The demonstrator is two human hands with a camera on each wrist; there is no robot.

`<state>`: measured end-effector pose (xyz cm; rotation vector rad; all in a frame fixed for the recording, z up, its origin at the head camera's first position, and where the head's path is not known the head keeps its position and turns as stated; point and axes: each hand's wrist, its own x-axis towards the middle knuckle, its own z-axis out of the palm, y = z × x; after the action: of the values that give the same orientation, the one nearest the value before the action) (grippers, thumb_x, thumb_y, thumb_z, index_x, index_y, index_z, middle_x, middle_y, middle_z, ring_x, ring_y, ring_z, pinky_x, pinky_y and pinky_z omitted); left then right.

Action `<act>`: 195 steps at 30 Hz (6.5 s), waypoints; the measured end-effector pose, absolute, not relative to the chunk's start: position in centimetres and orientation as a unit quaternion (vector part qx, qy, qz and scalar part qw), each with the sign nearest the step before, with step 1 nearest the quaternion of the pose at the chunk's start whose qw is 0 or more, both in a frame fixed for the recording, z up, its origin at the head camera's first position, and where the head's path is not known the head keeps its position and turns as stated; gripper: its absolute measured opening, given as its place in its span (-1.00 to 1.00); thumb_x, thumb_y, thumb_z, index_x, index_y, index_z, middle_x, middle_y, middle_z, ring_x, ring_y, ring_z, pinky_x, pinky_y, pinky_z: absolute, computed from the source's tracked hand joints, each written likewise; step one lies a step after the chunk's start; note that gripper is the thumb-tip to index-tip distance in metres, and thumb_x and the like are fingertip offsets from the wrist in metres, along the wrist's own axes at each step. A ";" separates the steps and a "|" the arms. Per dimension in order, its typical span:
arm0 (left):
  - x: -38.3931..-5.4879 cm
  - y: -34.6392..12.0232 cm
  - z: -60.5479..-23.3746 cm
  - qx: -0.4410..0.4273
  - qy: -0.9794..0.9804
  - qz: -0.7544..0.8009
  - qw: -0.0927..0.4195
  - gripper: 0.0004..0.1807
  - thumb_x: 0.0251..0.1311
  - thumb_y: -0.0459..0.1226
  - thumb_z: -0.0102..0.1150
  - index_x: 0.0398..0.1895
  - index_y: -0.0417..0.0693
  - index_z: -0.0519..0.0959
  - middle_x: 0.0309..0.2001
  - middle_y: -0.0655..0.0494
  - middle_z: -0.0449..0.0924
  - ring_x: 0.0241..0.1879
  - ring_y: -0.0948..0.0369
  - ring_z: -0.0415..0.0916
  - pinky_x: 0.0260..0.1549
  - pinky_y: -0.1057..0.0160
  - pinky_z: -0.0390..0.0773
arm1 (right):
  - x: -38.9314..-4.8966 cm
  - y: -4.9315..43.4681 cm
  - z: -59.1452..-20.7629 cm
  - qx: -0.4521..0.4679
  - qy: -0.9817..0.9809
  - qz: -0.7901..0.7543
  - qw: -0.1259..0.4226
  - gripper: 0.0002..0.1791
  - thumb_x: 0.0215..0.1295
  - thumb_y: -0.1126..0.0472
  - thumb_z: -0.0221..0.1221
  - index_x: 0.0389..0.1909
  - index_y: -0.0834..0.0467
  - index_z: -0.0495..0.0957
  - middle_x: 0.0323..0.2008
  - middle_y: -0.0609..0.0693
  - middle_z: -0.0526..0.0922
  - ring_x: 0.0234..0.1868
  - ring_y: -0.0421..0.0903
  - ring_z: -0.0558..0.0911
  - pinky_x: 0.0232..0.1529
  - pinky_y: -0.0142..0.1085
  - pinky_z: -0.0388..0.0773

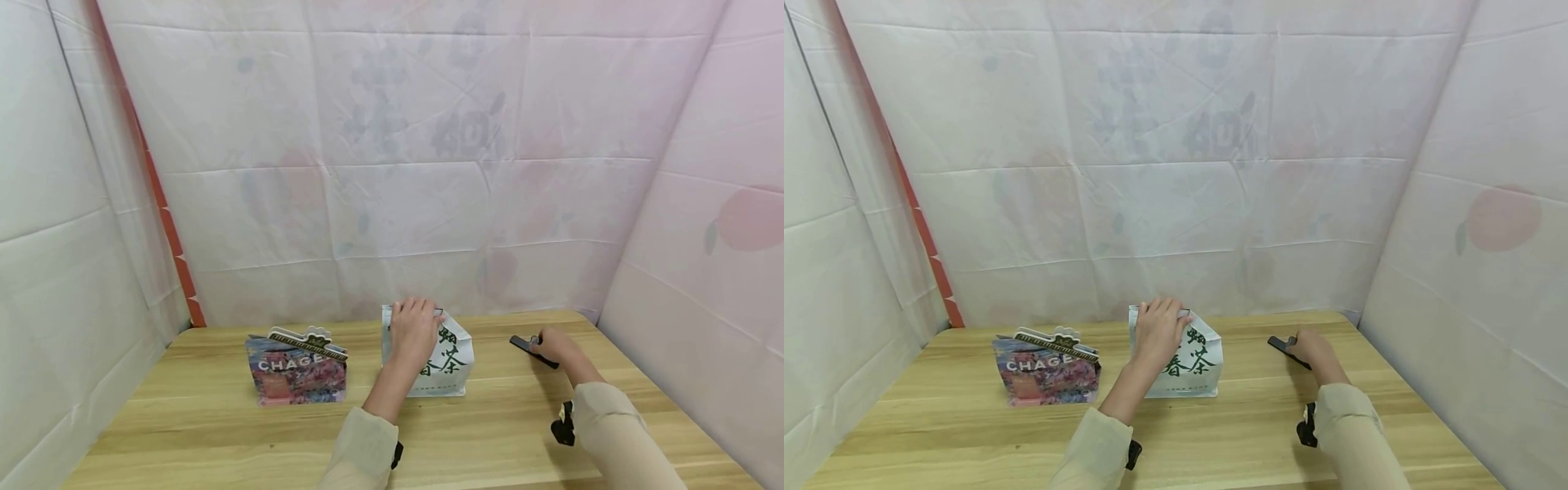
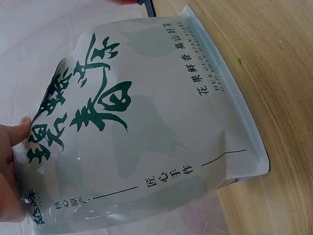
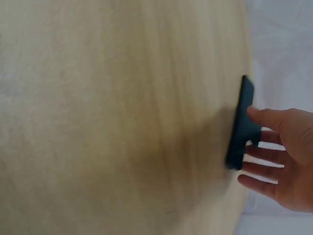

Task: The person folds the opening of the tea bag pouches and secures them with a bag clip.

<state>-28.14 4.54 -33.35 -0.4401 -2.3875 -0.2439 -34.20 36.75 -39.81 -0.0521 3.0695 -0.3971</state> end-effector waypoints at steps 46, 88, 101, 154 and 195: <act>-28.2 4.5 -33.3 -0.170 -0.925 -0.093 0.327 -0.75 0.22 0.00 0.06 -0.28 0.05 0.55 -0.35 0.25 0.50 -0.26 0.26 0.40 -0.27 0.29 0.25 | -32.9 35.7 -37.7 -0.114 0.973 -0.190 -0.062 -0.70 0.12 0.26 0.21 -0.27 0.47 0.52 -0.40 0.18 0.57 -0.34 0.15 0.55 -0.32 0.00 0.47; -28.3 4.4 -33.6 -0.173 -0.916 -0.105 0.347 -0.76 0.19 0.00 0.09 -0.31 0.05 0.55 -0.37 0.25 0.50 -0.28 0.26 0.40 -0.27 0.29 0.25 | -28.4 30.7 -34.0 -0.153 0.935 -0.291 -0.131 -0.73 0.20 0.25 0.20 -0.16 0.36 0.53 -0.32 0.09 0.63 -0.29 0.04 0.60 -0.30 -0.11 0.51; -28.1 4.3 -33.6 -0.179 -0.913 -0.111 0.350 -0.75 0.19 -0.01 0.09 -0.31 0.04 0.55 -0.37 0.24 0.50 -0.27 0.25 0.40 -0.24 0.28 0.27 | -28.0 29.4 -33.2 -0.157 0.913 -0.339 -0.161 -0.67 0.24 0.23 0.18 -0.09 0.39 0.50 -0.26 0.16 0.61 -0.26 0.05 0.59 -0.29 -0.27 0.51; -27.9 4.1 -33.3 -0.196 -0.916 -0.118 0.329 -0.76 0.18 -0.02 0.11 -0.26 0.06 0.57 -0.32 0.28 0.52 -0.26 0.27 0.39 -0.18 0.29 0.26 | -28.6 22.8 -34.1 -0.301 0.769 -0.501 -0.260 -0.75 0.01 0.64 0.16 -0.22 0.63 0.49 -0.34 0.36 0.54 -0.35 -0.29 0.54 -0.36 -0.55 0.49; -27.8 0.5 -33.8 -0.218 -0.886 -0.188 0.363 -0.81 0.11 -0.17 0.24 -0.22 0.02 0.56 -0.24 0.19 0.53 -0.25 0.20 0.37 -0.15 0.29 0.39 | -29.0 22.3 -34.0 -0.322 0.843 -0.335 -0.271 -0.69 0.01 0.48 0.28 -0.15 0.38 0.57 -0.34 0.01 0.55 -0.33 -0.06 0.57 -0.38 -0.27 0.55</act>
<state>-27.83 0.51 -33.81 -0.5614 -2.2817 -0.4841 -28.98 22.27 -34.03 -1.2353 3.2328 -1.2829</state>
